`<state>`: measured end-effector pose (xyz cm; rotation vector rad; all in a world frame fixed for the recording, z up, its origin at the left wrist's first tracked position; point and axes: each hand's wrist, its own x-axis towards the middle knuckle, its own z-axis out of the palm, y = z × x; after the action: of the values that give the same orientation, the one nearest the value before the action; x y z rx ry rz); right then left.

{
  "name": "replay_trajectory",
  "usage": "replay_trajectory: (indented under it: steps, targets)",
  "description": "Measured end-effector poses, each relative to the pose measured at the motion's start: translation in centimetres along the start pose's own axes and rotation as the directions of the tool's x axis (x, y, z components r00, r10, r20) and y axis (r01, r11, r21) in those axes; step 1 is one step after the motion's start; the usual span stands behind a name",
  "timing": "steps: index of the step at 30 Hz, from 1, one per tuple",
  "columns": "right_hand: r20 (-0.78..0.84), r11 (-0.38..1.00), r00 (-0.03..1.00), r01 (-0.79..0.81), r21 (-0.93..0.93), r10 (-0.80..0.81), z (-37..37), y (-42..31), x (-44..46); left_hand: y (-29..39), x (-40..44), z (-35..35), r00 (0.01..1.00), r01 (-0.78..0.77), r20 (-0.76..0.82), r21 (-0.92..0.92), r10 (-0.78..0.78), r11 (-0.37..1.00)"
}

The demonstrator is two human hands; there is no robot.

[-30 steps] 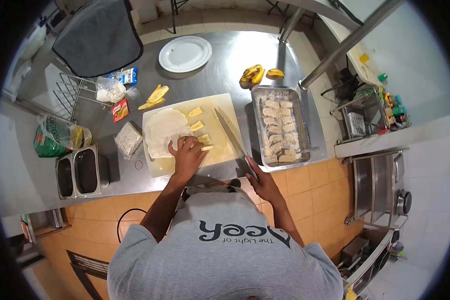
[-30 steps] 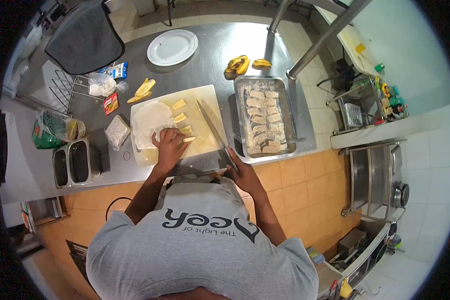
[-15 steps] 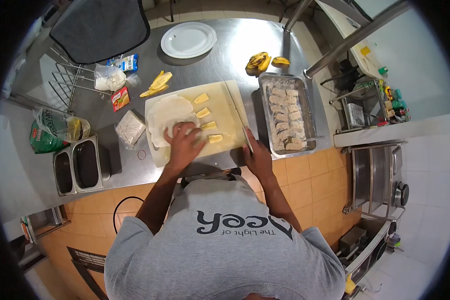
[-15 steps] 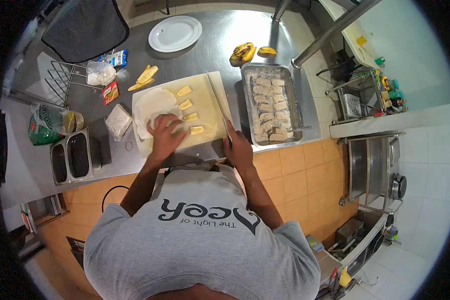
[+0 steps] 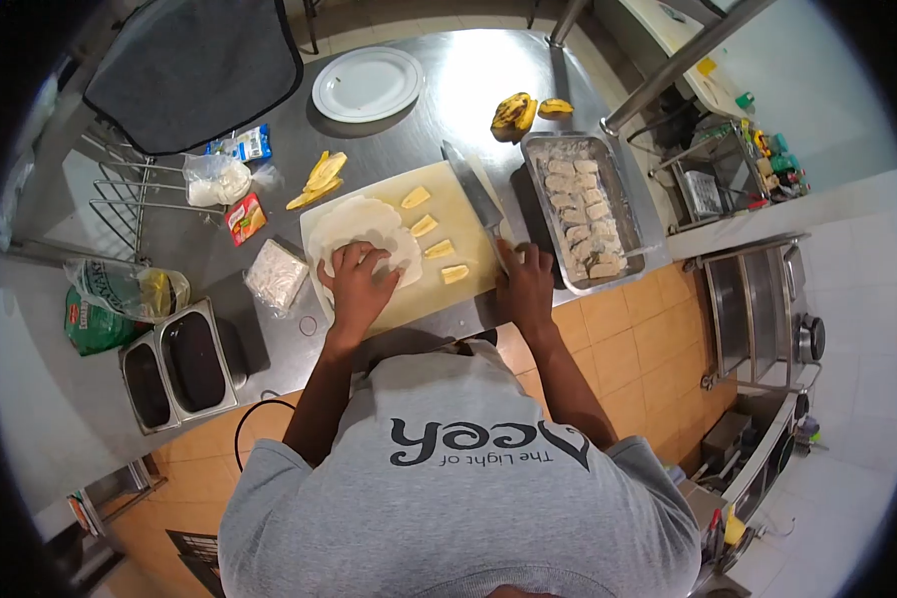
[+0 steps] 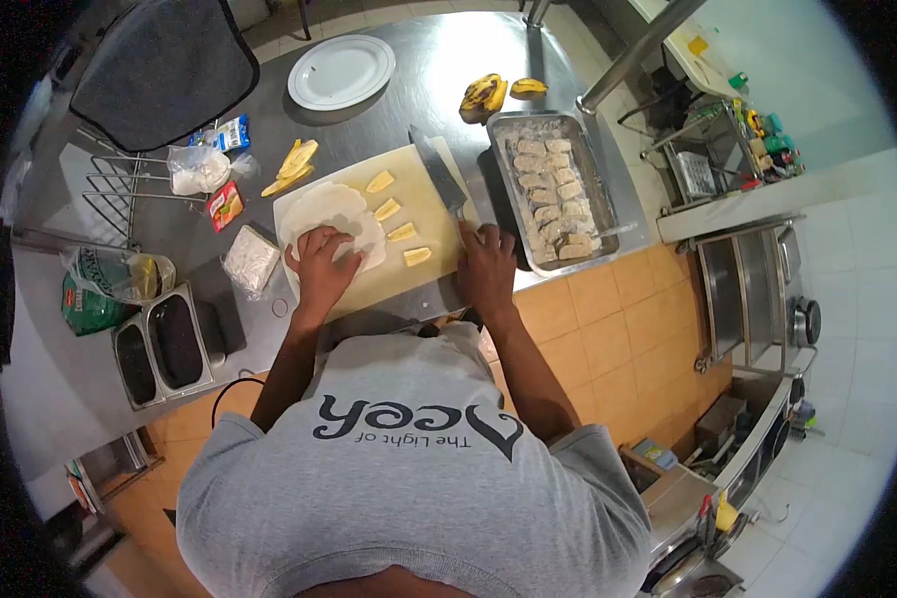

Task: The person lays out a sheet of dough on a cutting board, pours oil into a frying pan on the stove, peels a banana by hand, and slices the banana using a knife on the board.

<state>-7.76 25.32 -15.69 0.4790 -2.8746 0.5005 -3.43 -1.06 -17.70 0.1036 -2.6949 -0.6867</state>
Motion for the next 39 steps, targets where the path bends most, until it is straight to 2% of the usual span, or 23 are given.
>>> replay_trajectory:
  steps: [2, 3, 4, 6, 7, 10, 14, 18, 24, 27, 30, 33, 36, 39]
  targets:
    - [-0.090, 0.995, 0.991, 0.102, 0.000, -0.101, -0.4, -0.6, 0.2, -0.6, 0.1, -0.5, 0.998, 0.029, 0.052, -0.018, -0.028, 0.999]
    - [-0.064, 0.974, 0.979, 0.198, 0.106, -0.192, -1.1, -1.1, 0.6, -1.0, 0.2, -0.8, 0.994, 0.045, 0.103, -0.032, -0.042, 0.998]
    - [-0.035, 0.968, 0.975, 0.222, 0.120, -0.219, -1.5, -1.8, 0.7, -1.3, 0.3, -1.1, 0.986, 0.064, 0.154, -0.044, -0.056, 0.997]
    - [0.023, 0.950, 0.960, 0.272, 0.152, -0.279, -1.4, -3.0, 0.8, -1.5, 0.5, -1.7, 0.977, 0.004, 0.213, -0.071, 0.011, 0.997]
    - [0.023, 0.952, 0.957, 0.285, 0.112, -0.289, -1.1, -3.3, 0.7, -1.7, 0.5, -1.8, 0.970, -0.021, 0.240, -0.086, 0.041, 0.996]
    - [-0.115, 0.986, 0.983, 0.151, 0.069, -0.143, 0.0, -2.7, 0.9, -3.4, 1.0, -1.1, 0.994, -0.070, 0.077, -0.116, 0.079, 0.991]
    - [-0.064, 0.988, 0.988, -0.139, 0.074, 0.143, 0.7, 0.5, 0.8, -3.8, 1.5, -1.3, 0.986, -0.055, 0.152, -0.050, 0.062, 0.997]
    - [0.005, 0.998, 0.999, -0.052, 0.041, 0.052, 1.5, 1.1, 0.4, -3.4, 1.2, -0.5, 0.971, -0.116, 0.204, -0.046, 0.123, 0.992]
    - [-0.012, 0.995, 0.996, -0.088, 0.041, 0.088, 2.1, 0.6, -0.1, -4.3, 2.9, 0.7, 0.975, -0.129, 0.187, 0.037, 0.120, 0.991]
    - [-0.117, 0.999, 0.993, -0.034, -0.027, 0.031, 1.2, -0.3, -0.4, -4.7, 3.9, 0.5, 0.975, -0.103, 0.205, 0.086, 0.083, 0.991]
    - [-0.164, 0.973, 0.972, 0.188, 0.134, -0.165, -0.6, -1.3, -0.1, -4.4, 3.5, 0.2, 0.974, -0.100, 0.212, 0.084, 0.081, 0.991]
    - [0.009, 0.953, 0.985, 0.166, 0.253, -0.174, -0.4, -1.3, -0.1, -3.7, 2.3, -0.5, 0.970, -0.164, 0.176, -0.046, 0.169, 0.985]
    - [-0.011, 0.929, 0.976, 0.210, 0.305, -0.217, 0.3, -1.6, 0.3, -2.6, 0.3, -2.2, 0.964, -0.201, 0.165, -0.063, 0.209, 0.978]
    - [0.054, 0.919, 0.968, 0.216, 0.329, -0.247, 1.1, -1.3, 0.6, -2.4, -1.4, -2.8, 0.964, -0.176, 0.202, -0.013, 0.175, 0.984]
